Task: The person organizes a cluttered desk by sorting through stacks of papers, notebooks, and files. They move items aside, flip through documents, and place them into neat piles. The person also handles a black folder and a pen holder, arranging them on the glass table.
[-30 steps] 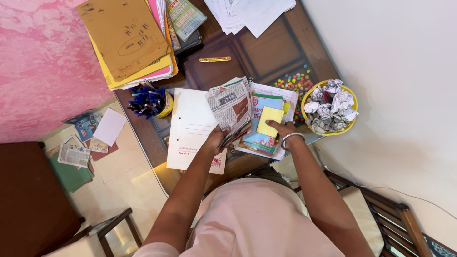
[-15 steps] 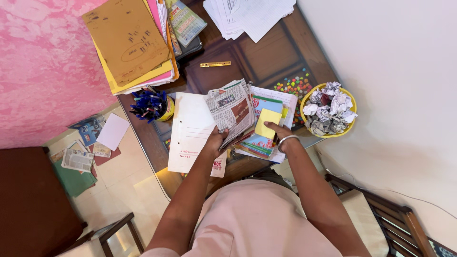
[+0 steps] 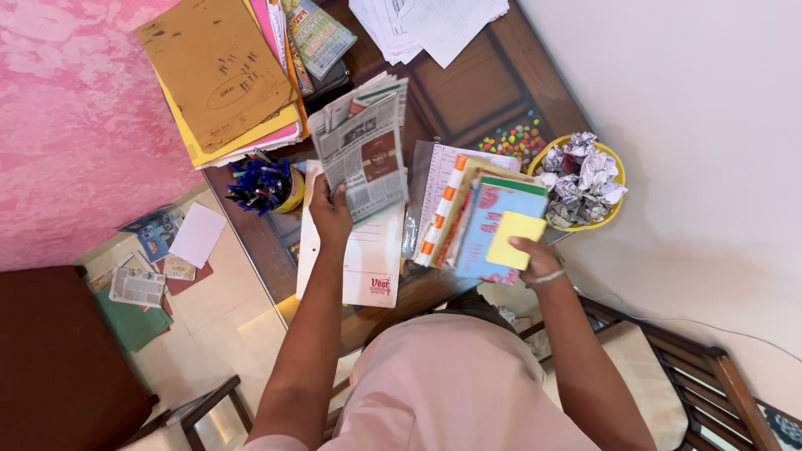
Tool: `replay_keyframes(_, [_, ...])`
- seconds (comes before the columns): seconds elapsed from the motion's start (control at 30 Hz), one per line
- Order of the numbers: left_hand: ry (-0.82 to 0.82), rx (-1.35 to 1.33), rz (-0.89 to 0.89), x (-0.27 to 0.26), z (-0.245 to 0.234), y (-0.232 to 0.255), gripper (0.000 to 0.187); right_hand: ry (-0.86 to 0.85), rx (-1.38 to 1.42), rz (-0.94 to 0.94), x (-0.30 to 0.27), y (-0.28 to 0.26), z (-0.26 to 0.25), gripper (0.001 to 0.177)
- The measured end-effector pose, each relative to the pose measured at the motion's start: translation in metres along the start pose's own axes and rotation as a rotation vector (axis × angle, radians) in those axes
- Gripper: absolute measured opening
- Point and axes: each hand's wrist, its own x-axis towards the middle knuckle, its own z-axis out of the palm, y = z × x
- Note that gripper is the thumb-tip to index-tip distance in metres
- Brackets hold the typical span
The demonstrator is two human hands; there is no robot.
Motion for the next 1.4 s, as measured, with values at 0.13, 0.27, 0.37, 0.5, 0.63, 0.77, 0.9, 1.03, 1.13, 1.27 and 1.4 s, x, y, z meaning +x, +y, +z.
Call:
replay_keyframes(0.13, [-0.263, -0.110, -0.321, -0.009, 0.045, -0.020, 0.042, -0.038, 0.133, -0.078, -0.024, -0.018, -0.006, 0.075])
replay_keyframes(0.27, [-0.472, -0.129, -0.605, -0.065, 0.109, -0.037, 0.040, 0.023, 0.135, -0.041, -0.024, -0.028, -0.008, 0.074])
replay_keyframes(0.37, [-0.497, -0.071, -0.611, -0.092, 0.138, -0.044, 0.034, 0.105, -0.013, -0.003, -0.014, -0.029, -0.001, 0.073])
replay_keyframes(0.5, [-0.474, -0.355, -0.652, -0.098, 0.143, -0.046, 0.029, 0.191, -0.117, 0.062, 0.018, -0.017, 0.015, 0.074])
replay_keyframes(0.63, [-0.419, 0.150, -0.622, -0.083, 0.114, -0.020, 0.035, 0.325, -0.211, 0.204, 0.053, 0.002, 0.015, 0.075])
replay_keyframes(0.77, [-0.369, 0.242, -0.481, -0.079, 0.095, -0.001, 0.042, 0.393, -0.247, 0.131, 0.086, 0.027, 0.003, 0.076])
replay_keyframes(0.9, [-0.452, 0.138, -0.479, -0.084, 0.095, -0.018, 0.058, 0.427, -0.501, 0.066, 0.091, 0.034, -0.003, 0.080])
replay_keyframes(1.03, [-0.484, 0.257, -0.345, -0.091, 0.101, -0.032, 0.064, 0.538, -0.325, 0.317, 0.069, 0.008, 0.015, 0.091])
replay_keyframes(1.13, [-0.541, 0.297, -0.470, -0.094, 0.105, -0.015, 0.065, 0.517, -0.369, 0.266, 0.061, 0.000, 0.028, 0.089])
replay_keyframes(1.27, [-0.514, 0.336, -0.530, -0.091, 0.106, 0.023, 0.069, 0.474, -0.451, 0.247, 0.074, 0.007, 0.027, 0.089])
replay_keyframes(1.4, [-0.494, 0.368, -0.499, -0.092, 0.106, 0.033, 0.065, 0.492, -0.490, 0.171, 0.079, 0.016, 0.018, 0.091])
